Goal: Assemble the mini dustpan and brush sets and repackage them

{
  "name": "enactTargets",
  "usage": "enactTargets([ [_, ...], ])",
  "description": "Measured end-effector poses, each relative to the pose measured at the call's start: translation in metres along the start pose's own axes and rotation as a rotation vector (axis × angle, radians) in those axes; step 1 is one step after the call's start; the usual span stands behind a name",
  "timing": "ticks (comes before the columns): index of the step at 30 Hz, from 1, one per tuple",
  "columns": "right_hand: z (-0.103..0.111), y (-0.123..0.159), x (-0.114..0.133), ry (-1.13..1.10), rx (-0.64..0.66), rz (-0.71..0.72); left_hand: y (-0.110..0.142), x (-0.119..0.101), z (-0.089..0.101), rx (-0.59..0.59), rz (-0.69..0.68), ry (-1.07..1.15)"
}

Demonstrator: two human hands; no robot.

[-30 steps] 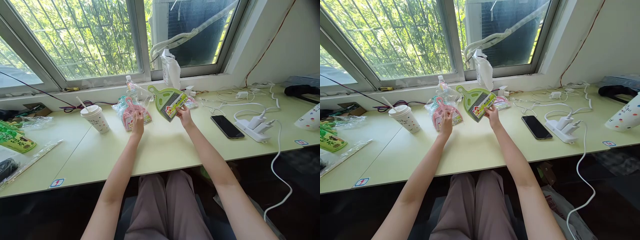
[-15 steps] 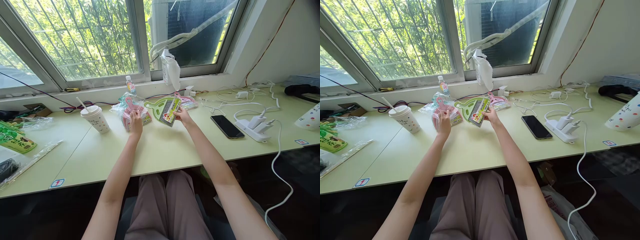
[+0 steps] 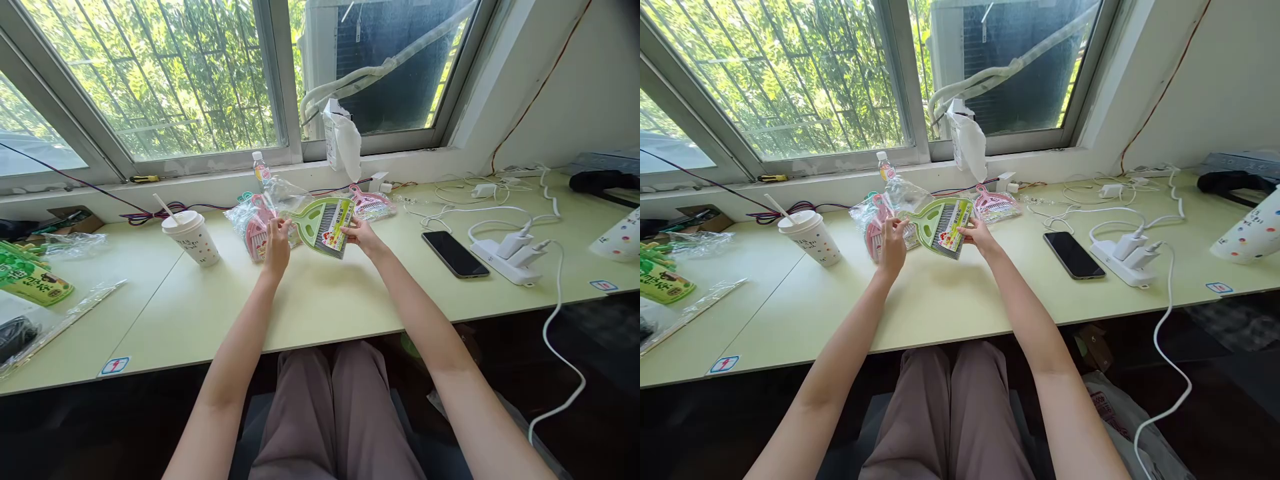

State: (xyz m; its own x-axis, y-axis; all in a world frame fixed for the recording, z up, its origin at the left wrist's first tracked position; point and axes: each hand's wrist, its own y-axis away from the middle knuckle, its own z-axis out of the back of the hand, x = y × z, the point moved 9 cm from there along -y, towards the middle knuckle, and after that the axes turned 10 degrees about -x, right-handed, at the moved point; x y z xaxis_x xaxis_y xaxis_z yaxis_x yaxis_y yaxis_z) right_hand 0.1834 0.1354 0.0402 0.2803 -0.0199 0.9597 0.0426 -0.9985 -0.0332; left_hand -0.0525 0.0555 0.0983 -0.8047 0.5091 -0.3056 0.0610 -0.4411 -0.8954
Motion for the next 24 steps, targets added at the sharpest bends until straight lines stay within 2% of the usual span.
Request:
enactTargets([
  [7,0.002,0.000,0.000,-0.121,-0.076,0.025,0.002,-0.023,0.000,-0.018,-0.171,0.066],
  [10,0.004,0.001,0.002,-0.184,-0.101,0.038,0.002,-0.030,0.002,-0.028,-0.198,0.083],
  [18,-0.016,0.005,0.001,-0.137,0.049,0.071,0.000,-0.049,0.012,-0.067,-0.246,0.141],
  [21,-0.020,0.006,0.001,-0.134,0.056,0.085,0.001,-0.053,0.008,-0.026,-0.220,0.181],
  [24,-0.018,0.008,0.003,-0.134,0.015,0.112,0.002,-0.049,0.007,-0.026,-0.097,0.135],
])
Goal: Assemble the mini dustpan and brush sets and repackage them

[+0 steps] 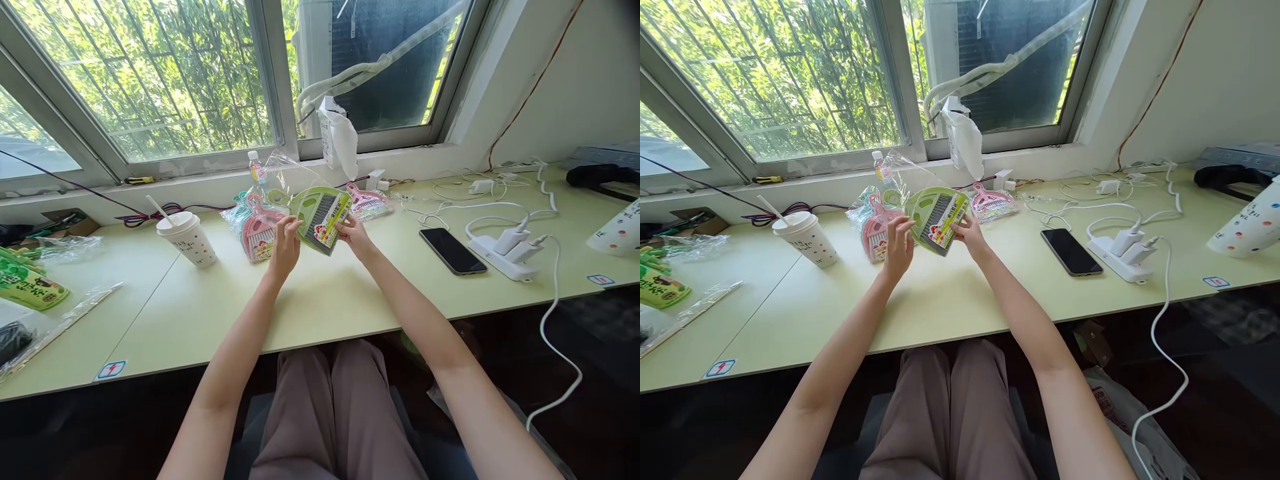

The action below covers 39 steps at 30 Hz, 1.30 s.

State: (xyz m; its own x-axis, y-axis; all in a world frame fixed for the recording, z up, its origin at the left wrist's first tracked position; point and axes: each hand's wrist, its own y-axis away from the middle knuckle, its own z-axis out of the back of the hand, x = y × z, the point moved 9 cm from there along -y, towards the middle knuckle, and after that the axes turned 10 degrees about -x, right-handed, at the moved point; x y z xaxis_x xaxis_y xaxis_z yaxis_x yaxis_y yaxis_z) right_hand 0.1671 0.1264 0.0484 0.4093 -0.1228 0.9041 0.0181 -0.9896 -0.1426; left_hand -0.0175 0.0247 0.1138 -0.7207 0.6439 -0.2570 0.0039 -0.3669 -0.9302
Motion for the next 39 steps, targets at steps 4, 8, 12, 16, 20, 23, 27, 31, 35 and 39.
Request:
enactTargets([
  [4,0.004,0.002,0.007,-0.005,-0.060,0.041,0.000,0.013,0.026,-0.289,0.207,-0.143],
  [8,0.006,0.004,0.011,-0.035,-0.093,0.064,0.004,0.045,0.039,-0.477,0.457,-0.061],
  [12,0.004,0.003,0.010,-0.035,-0.073,0.061,0.008,0.079,-0.002,-0.233,0.768,0.496],
  [16,-0.002,0.002,0.002,0.014,-0.030,0.008,0.014,0.072,-0.027,-0.071,0.955,0.824],
  [20,-0.010,0.006,-0.001,0.041,0.015,0.001,0.022,0.051,-0.041,0.001,1.112,0.982],
  [23,-0.012,0.009,-0.001,0.026,-0.002,0.027,0.028,0.039,-0.050,0.052,1.171,1.045],
  [27,-0.012,0.011,-0.001,-0.013,-0.038,0.053,0.033,0.029,-0.058,0.150,1.176,1.100],
  [31,-0.011,0.011,-0.003,0.010,-0.056,0.055,0.038,0.028,-0.063,0.215,1.176,1.101],
  [35,-0.013,0.013,-0.004,0.007,-0.061,0.047,0.040,0.031,-0.063,0.154,1.186,1.064],
  [39,-0.016,0.015,-0.006,0.003,-0.077,0.020,0.038,0.030,-0.060,0.062,1.164,1.031],
])
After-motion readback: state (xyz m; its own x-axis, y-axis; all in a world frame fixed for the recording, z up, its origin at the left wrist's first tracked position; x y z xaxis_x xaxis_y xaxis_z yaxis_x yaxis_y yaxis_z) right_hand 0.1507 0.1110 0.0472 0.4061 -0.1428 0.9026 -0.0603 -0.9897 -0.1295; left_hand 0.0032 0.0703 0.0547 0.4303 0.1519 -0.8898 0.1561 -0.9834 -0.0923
